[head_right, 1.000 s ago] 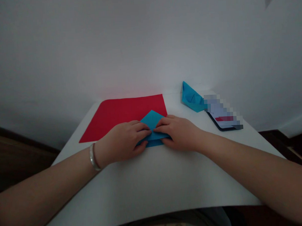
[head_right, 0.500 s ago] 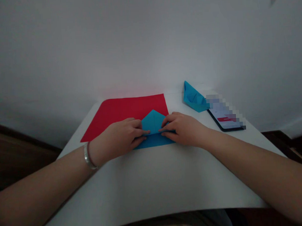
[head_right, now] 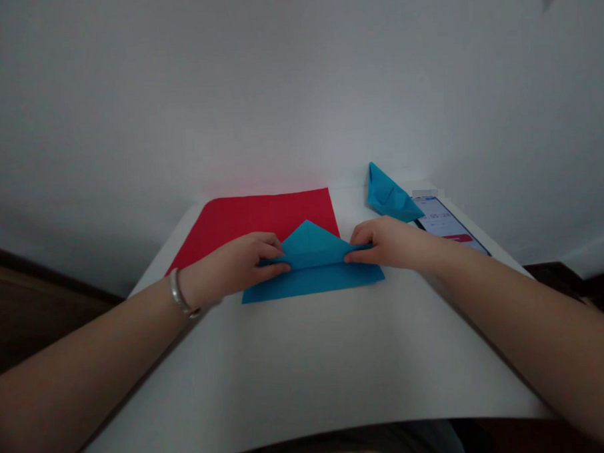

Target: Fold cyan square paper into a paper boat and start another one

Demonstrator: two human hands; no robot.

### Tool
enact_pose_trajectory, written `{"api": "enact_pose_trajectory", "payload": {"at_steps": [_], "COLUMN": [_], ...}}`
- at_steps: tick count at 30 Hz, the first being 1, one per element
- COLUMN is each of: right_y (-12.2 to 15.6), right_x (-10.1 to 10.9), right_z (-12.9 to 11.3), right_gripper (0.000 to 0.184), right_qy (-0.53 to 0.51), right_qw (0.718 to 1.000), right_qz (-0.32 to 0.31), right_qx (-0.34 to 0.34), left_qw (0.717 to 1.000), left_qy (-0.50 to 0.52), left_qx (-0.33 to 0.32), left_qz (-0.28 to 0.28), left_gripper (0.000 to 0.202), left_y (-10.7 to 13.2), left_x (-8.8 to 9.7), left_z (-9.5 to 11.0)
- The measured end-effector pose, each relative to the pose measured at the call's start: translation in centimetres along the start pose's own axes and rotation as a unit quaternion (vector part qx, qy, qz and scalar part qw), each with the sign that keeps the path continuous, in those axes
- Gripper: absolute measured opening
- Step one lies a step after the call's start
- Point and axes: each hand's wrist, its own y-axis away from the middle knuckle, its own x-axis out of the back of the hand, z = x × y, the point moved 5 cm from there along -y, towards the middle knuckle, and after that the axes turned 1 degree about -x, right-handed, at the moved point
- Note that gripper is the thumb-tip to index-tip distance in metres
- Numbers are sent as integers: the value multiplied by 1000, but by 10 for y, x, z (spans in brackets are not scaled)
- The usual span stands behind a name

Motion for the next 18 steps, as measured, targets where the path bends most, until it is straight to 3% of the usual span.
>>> {"api": "enact_pose_trajectory", "payload": {"at_steps": [3, 9, 14, 18], "right_y": [3, 9, 5, -3], "right_x": [5, 4, 0, -11], "right_z": [8, 14, -18, -47], "right_gripper": [28, 26, 29, 31], "right_qy": [7, 67, 227, 284], "right_qw": [999, 991, 972, 956], "right_qz": [-30, -51, 45, 64], "right_qx": [-8, -100, -31, 36], "left_qw": [1000, 999, 997, 994], "left_qy": [9, 37, 69, 87], "left_qx": [8, 24, 40, 59], "left_qz": [-2, 5, -14, -13], "left_gripper": [31, 35, 36, 36], "left_y": [0, 1, -1, -2], "left_x": [0, -2, -4, -4], "left_z": [-1, -6, -9, -10]}}
